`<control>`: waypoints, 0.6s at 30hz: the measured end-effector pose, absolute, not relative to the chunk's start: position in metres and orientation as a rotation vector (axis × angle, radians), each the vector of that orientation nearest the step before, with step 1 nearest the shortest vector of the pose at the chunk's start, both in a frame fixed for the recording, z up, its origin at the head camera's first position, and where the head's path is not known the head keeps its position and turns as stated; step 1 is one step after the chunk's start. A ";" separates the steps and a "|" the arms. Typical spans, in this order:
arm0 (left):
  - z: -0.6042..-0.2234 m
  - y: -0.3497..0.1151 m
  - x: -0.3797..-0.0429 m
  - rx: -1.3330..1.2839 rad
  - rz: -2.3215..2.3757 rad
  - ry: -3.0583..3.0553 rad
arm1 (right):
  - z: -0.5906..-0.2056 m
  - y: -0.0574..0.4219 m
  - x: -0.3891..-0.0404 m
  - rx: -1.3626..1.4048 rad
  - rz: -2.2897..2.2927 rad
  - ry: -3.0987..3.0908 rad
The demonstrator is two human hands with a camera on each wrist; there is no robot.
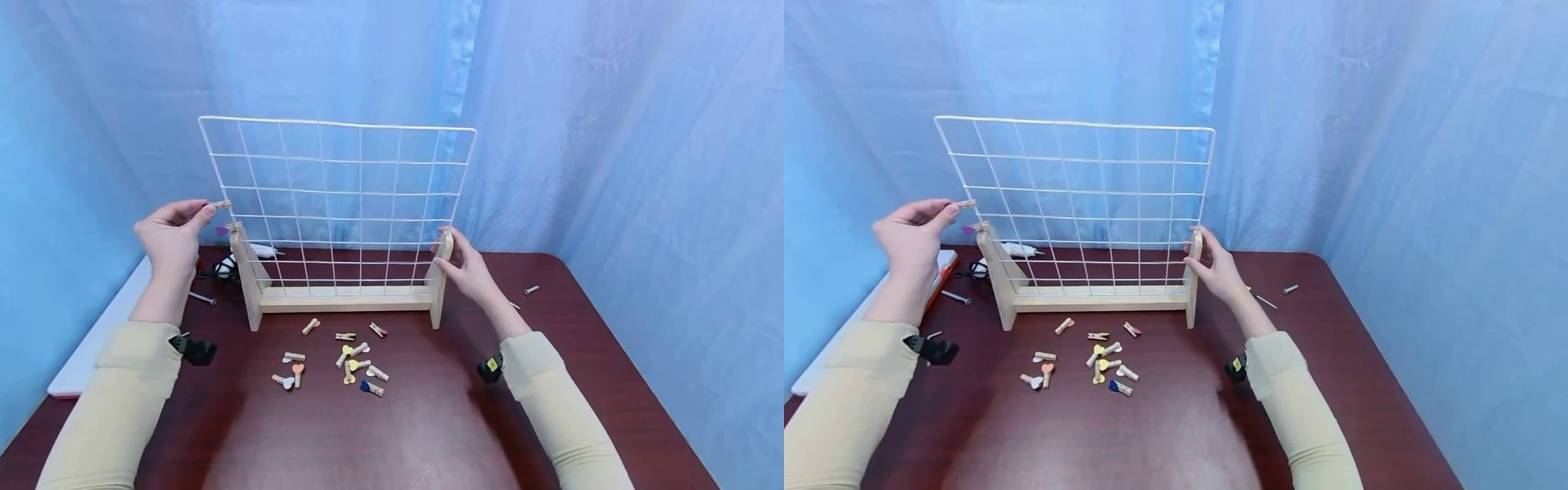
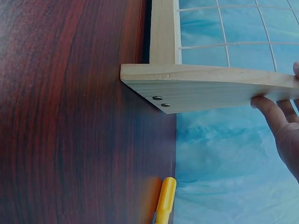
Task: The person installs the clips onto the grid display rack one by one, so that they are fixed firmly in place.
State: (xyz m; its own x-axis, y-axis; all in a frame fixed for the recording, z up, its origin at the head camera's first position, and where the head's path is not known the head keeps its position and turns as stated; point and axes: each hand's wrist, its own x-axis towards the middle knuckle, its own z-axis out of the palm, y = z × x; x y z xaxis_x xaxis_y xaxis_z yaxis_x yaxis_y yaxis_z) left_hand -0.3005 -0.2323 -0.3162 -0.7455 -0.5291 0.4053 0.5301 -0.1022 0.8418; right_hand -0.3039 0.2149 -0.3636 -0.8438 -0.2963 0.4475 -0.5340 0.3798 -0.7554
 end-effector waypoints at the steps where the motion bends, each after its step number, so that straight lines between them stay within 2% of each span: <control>1: -0.317 -0.232 -0.301 0.011 -1.919 -1.471 | -0.365 0.215 -0.305 0.738 1.450 -2.401; 18: -0.306 -0.217 -0.302 0.077 -1.810 -1.665 | -0.365 0.223 -0.309 0.716 1.435 -2.429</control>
State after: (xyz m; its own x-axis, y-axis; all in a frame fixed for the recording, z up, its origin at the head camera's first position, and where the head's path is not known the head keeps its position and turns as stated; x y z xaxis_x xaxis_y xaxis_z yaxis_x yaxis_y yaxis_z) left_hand -0.3023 -0.2172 -0.3063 -0.7755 -0.5004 0.3849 0.4252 0.0367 0.9043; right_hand -0.3090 0.2231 -0.3653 -0.8542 -0.2923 0.4300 -0.5177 0.4008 -0.7559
